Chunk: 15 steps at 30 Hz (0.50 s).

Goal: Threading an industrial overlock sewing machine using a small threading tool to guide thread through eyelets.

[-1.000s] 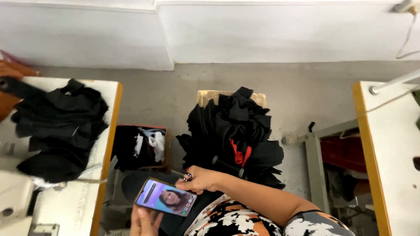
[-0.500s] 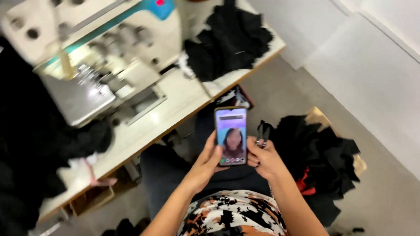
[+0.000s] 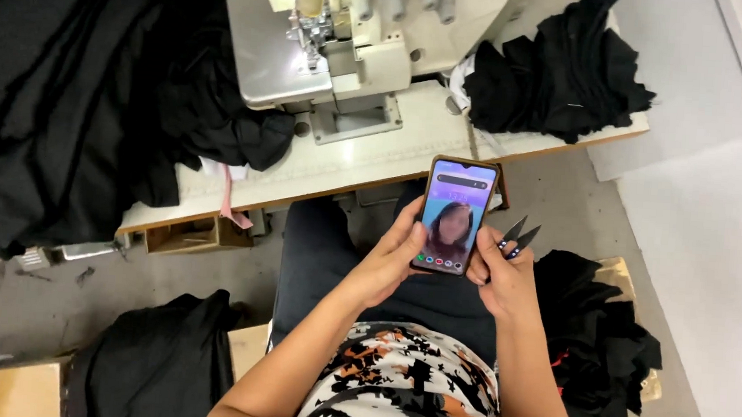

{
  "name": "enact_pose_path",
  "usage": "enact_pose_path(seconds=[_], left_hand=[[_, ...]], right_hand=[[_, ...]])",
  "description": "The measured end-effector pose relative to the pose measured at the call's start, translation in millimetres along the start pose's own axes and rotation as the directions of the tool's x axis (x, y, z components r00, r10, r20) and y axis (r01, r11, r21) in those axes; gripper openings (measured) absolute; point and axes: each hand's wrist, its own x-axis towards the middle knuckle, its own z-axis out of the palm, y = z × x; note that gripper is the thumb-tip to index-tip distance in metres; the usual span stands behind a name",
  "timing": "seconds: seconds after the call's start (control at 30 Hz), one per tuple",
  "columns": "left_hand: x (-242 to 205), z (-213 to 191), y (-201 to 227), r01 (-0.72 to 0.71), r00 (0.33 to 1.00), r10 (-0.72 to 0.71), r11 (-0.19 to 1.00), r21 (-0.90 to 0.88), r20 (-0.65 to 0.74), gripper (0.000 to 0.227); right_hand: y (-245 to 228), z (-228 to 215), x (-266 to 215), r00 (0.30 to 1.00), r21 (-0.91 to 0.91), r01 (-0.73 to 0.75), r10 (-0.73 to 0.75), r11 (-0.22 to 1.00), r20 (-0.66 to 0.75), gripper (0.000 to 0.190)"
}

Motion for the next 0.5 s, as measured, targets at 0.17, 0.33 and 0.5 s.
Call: enact_pose_path(seconds=[0.17, 0.33, 0.5], left_hand=[[-2, -6, 5, -0.042, 0.998, 0.042, 0.999, 0.008, -0.046, 0.079], [-5, -4, 16, -0.074, 0.993, 0.074, 0.997, 0.0, -0.097, 0.075], [-8, -10, 13, -0.107, 0.983, 0.106, 0.994, 0.005, -0.15, 0.076]], right_hand=[[-32, 49, -13, 0.996, -0.12, 0.083, -0.082, 0.989, 0.018, 0.029], [-35, 69, -18, 0.99, -0.312, 0.12, -0.136, 0.942, -0.029, 0.031], [-25, 73, -17, 0.977, -0.426, 0.129, -0.188, 0.896, -0.099, 0.031]])
